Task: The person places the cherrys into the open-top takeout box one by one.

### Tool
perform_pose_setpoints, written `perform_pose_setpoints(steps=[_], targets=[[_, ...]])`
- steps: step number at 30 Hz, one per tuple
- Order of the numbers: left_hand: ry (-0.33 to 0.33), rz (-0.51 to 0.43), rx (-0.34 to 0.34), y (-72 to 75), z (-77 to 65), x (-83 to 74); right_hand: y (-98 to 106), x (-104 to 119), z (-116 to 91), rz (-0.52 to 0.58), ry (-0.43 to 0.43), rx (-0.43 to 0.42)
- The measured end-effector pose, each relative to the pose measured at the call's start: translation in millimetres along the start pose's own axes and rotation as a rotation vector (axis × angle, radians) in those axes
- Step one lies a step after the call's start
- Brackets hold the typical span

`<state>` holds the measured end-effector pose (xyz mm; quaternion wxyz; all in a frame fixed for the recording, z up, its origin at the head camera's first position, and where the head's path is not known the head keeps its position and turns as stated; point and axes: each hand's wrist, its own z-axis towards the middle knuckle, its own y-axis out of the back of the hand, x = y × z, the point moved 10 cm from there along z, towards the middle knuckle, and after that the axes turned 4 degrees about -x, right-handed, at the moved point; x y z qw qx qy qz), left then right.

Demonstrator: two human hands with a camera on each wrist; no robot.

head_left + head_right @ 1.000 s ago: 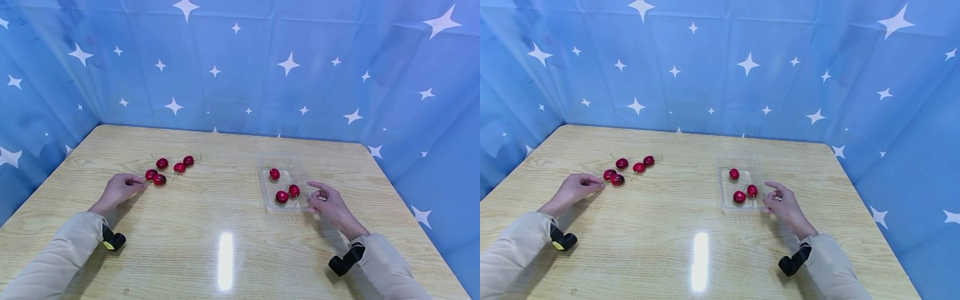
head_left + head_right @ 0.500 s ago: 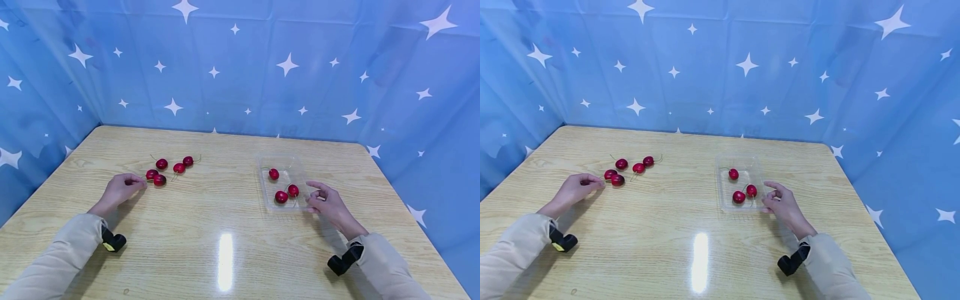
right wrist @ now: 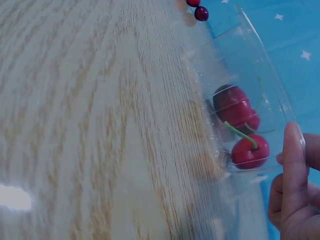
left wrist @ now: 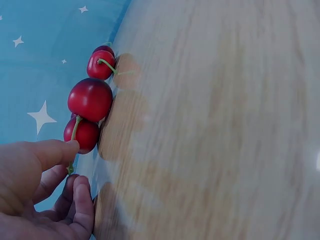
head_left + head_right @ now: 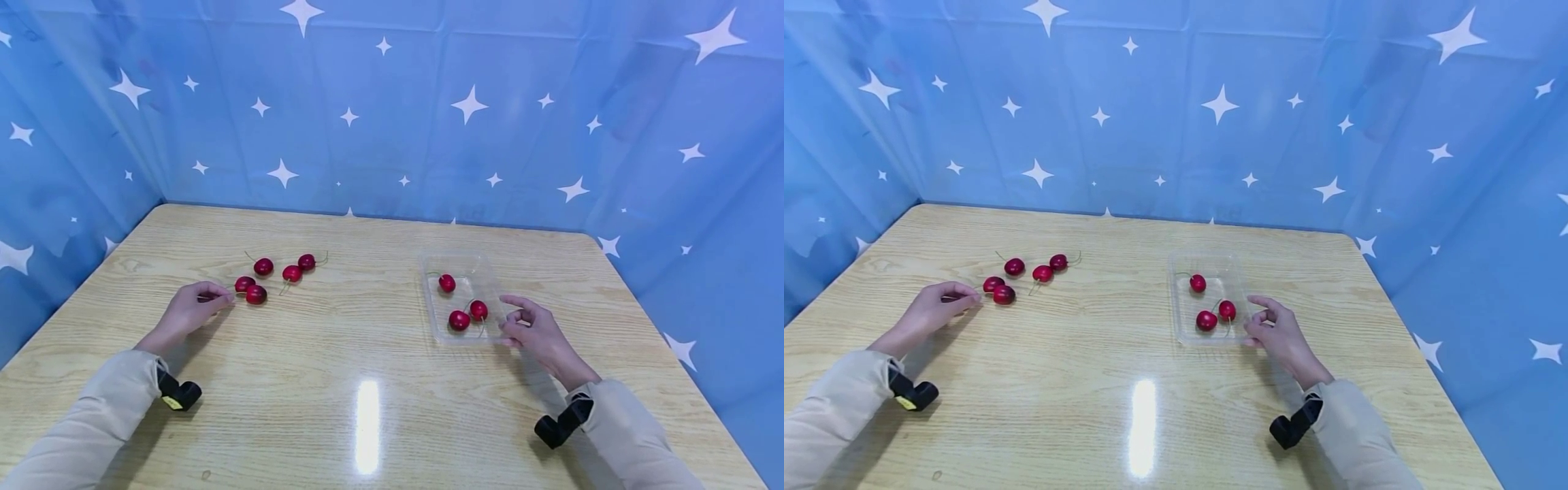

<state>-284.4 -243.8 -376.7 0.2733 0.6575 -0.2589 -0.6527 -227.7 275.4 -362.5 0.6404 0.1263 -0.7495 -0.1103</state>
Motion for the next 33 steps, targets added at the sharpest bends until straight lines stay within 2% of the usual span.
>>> perform_pose_setpoints(steps=[5, 12, 15, 21, 29, 33], targets=[[-0.012, -0.01, -0.006, 1.6, -0.8, 0.5, 0, 0, 0, -0.009, -0.002, -0.007], [-0.024, -0.009, -0.05, 6.0, -1.8, 0.6, 0, 0, 0, -0.01, -0.001, -0.01], [0.003, -0.026, -0.056, 6.8, -1.6, 2.8, 0, 0, 0, -0.007, -0.003, -0.009], [0.062, -0.123, -0.064, 8.4, -1.2, 2.6, 0, 1, -1, -0.013, -0.005, -0.011], [0.052, -0.154, -0.1, 10.8, -2.3, -4.4, 0, 0, 0, -0.018, -0.002, -0.012], [0.021, -0.16, -0.108, 10.4, -2.4, -9.2, 0, -1, 0, -0.015, -0.002, -0.006]])
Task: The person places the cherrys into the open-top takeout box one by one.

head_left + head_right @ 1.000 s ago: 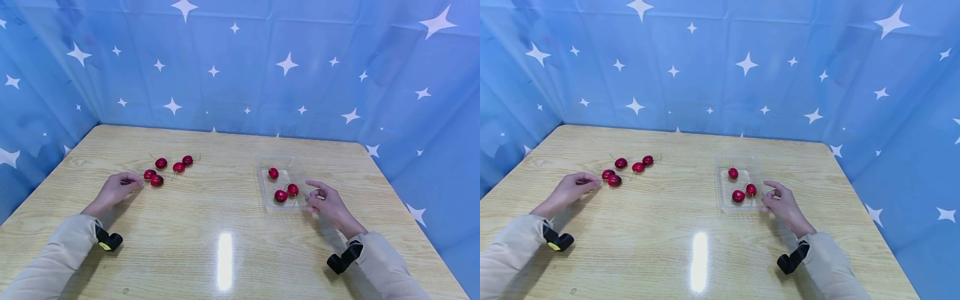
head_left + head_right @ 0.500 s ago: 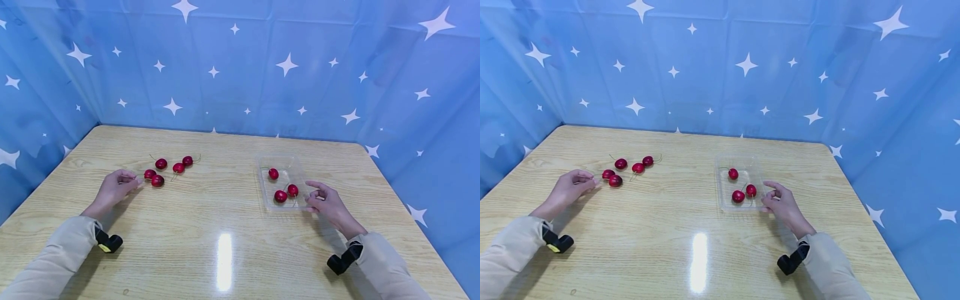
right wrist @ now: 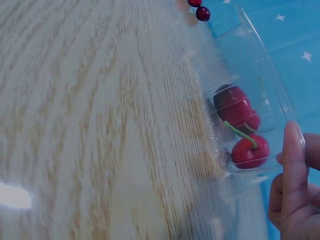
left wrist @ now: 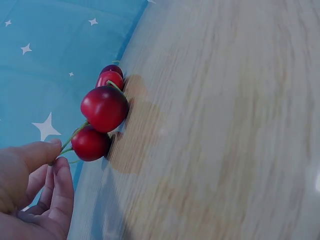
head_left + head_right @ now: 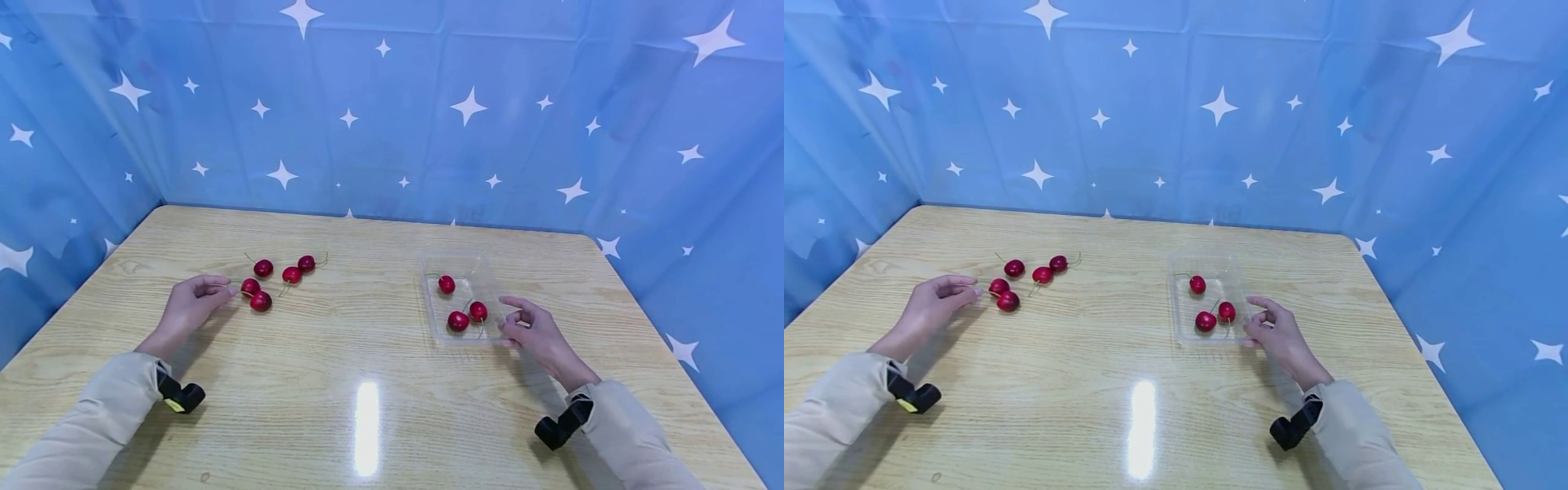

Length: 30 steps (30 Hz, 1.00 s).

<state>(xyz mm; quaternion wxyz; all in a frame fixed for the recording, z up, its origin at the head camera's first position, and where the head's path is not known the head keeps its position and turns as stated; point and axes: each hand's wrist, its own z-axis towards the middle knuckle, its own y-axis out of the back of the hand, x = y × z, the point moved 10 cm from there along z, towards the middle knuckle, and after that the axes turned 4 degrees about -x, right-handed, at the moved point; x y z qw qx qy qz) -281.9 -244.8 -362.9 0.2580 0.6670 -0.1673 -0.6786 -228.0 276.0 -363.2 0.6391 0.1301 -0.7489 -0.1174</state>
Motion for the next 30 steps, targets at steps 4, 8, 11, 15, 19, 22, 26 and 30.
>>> perform_pose_setpoints(steps=[4, 8, 11, 15, 19, 22, 26, 30], targets=[[-0.018, 0.006, 0.001, -1.6, -0.5, -2.9, 0, 0, 0, 0.005, -0.001, 0.006], [0.004, 0.005, -0.003, -3.9, -0.5, -3.9, 0, -1, 0, 0.007, 0.001, 0.006], [0.016, -0.015, 0.0, -7.4, 0.3, -4.4, 0, 0, 0, 0.009, 0.003, 0.006], [0.028, -0.049, 0.002, -12.4, 3.0, -0.3, -1, 1, 0, 0.016, 0.008, 0.01], [0.014, -0.07, 0.004, -17.8, 7.7, 5.2, -1, 1, 0, 0.018, 0.012, 0.011], [-0.007, -0.1, 0.01, -22.1, 12.1, 8.0, -1, 1, 0, 0.013, 0.014, 0.01], [-0.004, -0.149, 0.025, -25.5, 10.4, 1.6, 0, 1, 0, 0.014, 0.019, 0.011], [0.003, -0.151, 0.048, -27.7, 4.5, -11.0, 0, 0, 1, 0.019, 0.019, 0.013]])
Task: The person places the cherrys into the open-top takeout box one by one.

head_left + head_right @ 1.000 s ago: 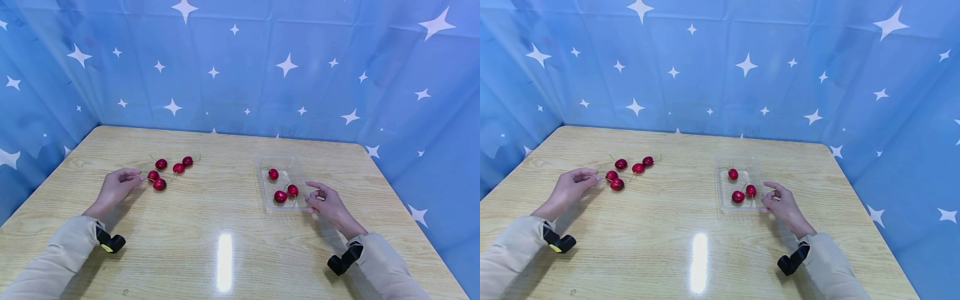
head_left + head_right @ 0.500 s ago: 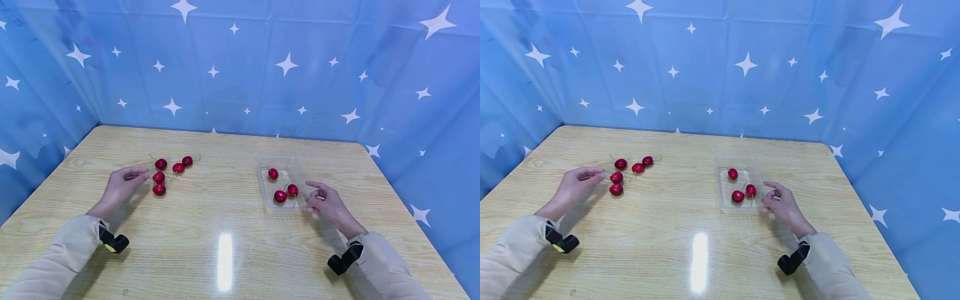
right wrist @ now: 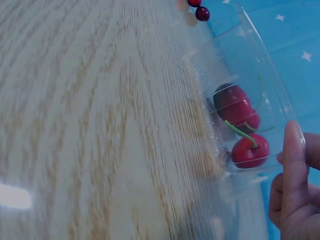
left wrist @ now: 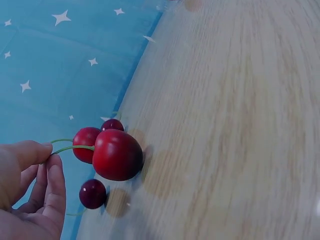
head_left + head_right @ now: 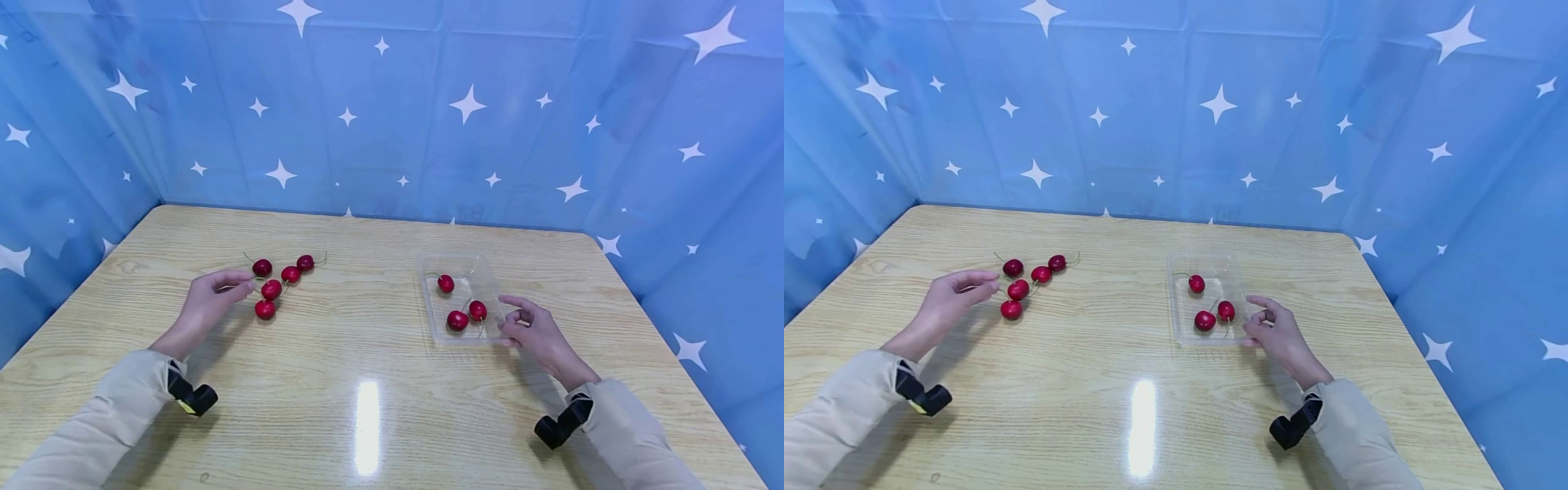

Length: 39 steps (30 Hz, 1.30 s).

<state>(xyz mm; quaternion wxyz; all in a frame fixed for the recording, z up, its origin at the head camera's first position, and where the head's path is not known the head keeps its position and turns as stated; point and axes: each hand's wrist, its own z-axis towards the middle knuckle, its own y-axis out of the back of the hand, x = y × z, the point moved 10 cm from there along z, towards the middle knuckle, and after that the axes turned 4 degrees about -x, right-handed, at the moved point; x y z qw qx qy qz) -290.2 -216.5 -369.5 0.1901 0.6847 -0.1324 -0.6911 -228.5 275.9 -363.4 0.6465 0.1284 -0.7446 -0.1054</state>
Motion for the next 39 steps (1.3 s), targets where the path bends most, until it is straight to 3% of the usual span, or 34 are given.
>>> perform_pose_setpoints(steps=[6, 11, 22, 29, 39], targets=[[0.012, 0.025, 0.012, -4.3, -3.9, -12.9, 0, 0, 0, 0.002, -0.005, 0.002], [-0.034, 0.075, 0.059, -9.5, -9.2, -39.3, 0, 0, 0, 0.015, -0.006, 0.004], [-0.08, 0.019, 0.078, -15.6, 2.5, -76.6, 0, 0, 1, 0.008, 0.002, -0.001], [-0.097, 0.023, 0.148, -35.6, 4.5, -88.4, -1, 0, 1, 0.009, 0.002, 0.0], [-0.118, 0.039, 0.234, -71.7, 3.3, -93.4, 0, -1, 1, 0.007, 0.0, -0.005]])
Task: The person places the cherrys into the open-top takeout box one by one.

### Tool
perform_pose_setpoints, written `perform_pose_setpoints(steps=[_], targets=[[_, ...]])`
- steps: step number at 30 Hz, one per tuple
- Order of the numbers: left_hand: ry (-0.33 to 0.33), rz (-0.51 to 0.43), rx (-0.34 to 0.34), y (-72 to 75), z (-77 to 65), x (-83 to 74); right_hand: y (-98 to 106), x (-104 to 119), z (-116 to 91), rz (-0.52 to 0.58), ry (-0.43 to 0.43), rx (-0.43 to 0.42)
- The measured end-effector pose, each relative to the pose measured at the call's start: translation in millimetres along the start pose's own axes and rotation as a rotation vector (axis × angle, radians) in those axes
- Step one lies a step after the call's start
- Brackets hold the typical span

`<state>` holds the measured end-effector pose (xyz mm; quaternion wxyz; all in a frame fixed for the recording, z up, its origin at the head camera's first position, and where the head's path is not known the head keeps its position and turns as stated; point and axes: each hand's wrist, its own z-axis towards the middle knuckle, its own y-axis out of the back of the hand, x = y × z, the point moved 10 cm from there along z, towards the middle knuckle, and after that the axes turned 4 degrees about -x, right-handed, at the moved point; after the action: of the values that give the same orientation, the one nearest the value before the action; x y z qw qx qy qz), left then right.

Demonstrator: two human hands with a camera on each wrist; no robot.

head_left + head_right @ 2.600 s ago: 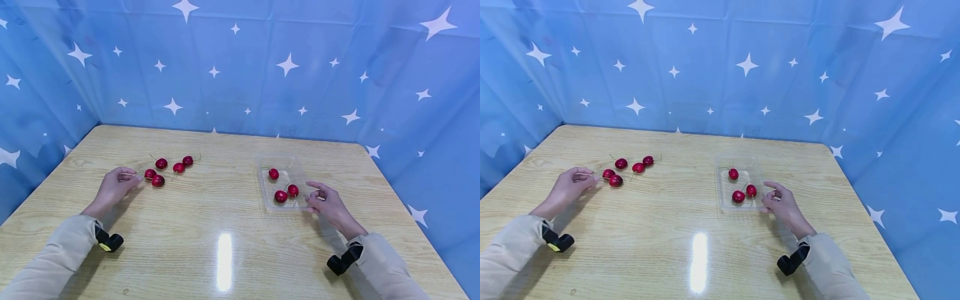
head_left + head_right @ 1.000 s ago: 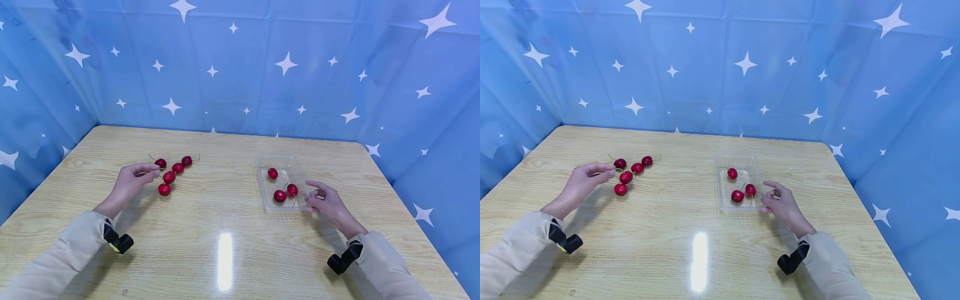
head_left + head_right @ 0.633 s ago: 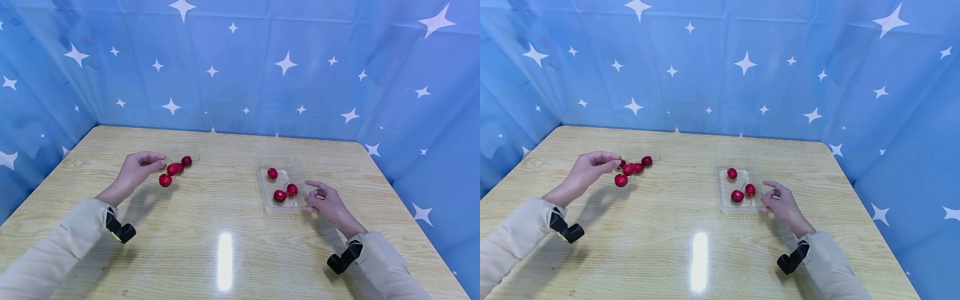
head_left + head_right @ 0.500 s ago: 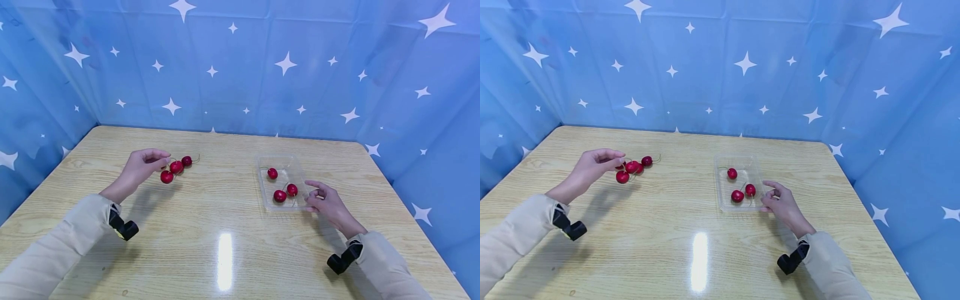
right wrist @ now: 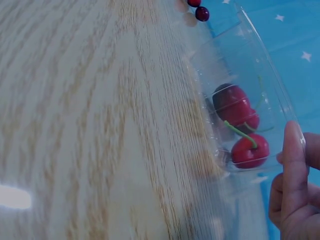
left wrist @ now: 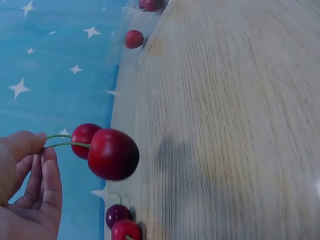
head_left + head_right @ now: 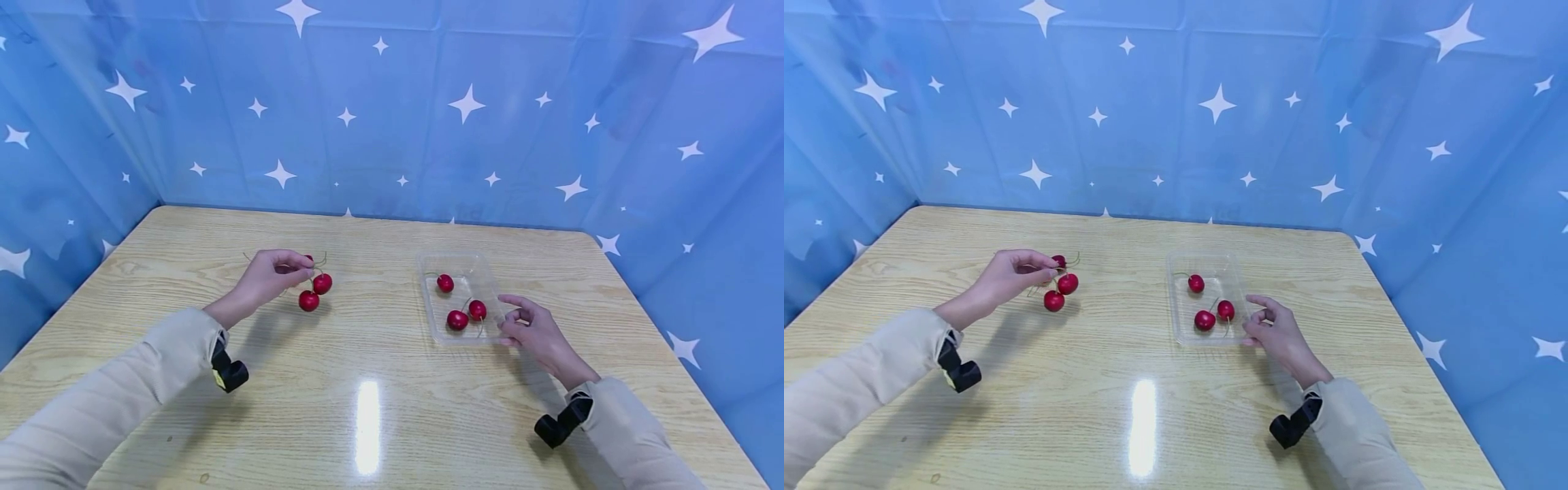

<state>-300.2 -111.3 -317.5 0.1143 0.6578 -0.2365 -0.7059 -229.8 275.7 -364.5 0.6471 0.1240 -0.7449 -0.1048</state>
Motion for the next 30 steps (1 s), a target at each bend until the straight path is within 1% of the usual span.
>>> perform_pose_setpoints(steps=[3, 5, 9, 12, 16, 24, 30], targets=[[-0.021, -0.007, 0.014, -6.9, 2.7, -7.1, 0, -1, 0, -0.001, -0.004, 0.0], [-0.024, -0.019, 0.012, -8.2, 5.0, -12.0, 0, -1, 0, -0.002, -0.007, 0.001], [0.001, -0.063, 0.005, -7.7, 10.6, -20.9, 0, -1, 1, -0.006, -0.007, 0.001], [0.014, -0.064, 0.013, -8.6, 13.4, -27.8, 0, 0, 1, -0.011, -0.001, -0.001], [0.004, -0.039, 0.031, -12.9, 16.6, -37.5, 1, 1, 1, -0.012, -0.004, -0.003], [-0.121, -0.012, 0.051, -31.9, 23.3, -61.3, 2, -1, 1, 0.003, -0.019, -0.008], [-0.125, 0.01, 0.053, -41.1, 23.4, -70.6, 2, -1, 1, 0.006, -0.023, -0.007]])
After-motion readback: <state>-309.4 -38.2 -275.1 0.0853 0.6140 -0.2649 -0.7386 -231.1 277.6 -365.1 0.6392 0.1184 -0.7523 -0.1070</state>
